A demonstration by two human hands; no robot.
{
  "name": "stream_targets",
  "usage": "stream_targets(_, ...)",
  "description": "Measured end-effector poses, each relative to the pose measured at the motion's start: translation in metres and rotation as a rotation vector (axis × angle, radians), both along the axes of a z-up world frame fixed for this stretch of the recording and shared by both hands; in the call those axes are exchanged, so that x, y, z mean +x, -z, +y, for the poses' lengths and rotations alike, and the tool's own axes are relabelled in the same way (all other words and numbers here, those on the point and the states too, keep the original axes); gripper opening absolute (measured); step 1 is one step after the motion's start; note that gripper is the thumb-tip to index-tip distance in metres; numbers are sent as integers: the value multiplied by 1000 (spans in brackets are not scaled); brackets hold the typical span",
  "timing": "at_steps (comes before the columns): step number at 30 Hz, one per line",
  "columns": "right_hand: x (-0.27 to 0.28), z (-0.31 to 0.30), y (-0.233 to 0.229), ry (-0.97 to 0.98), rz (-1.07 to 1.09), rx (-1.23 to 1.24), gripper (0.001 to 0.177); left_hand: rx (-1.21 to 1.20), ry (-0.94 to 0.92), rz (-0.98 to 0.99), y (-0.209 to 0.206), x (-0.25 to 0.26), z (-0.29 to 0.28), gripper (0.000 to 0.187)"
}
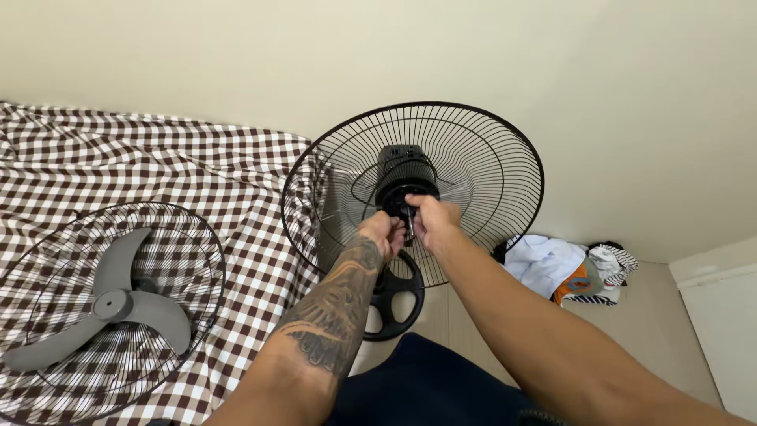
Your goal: The person disassembles a standing electric fan by removing the front grille, unscrewing the blade hub, detaching the fan blades, and removing the rear grille. The parts are placed on a nearby bed.
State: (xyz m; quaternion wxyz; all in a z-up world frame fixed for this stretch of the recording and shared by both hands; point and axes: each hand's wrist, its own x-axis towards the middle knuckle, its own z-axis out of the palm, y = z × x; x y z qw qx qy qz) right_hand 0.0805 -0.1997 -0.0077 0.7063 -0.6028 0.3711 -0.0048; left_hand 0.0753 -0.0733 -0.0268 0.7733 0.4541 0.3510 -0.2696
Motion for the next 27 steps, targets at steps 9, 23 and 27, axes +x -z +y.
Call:
stream_targets(9, -13, -3, -24, 88, 124, 292, 31, 477, -165, -183, -35, -17, 8, 27)
stream_targets(23, -43, -22, 0, 89, 110, 682, 63, 159, -108, -91, 4, 8, 11, 54)
stream_targets(27, -36, -22, -1, 137, -6, 692, 54, 116, -59, -78, 3, 8, 12, 59)
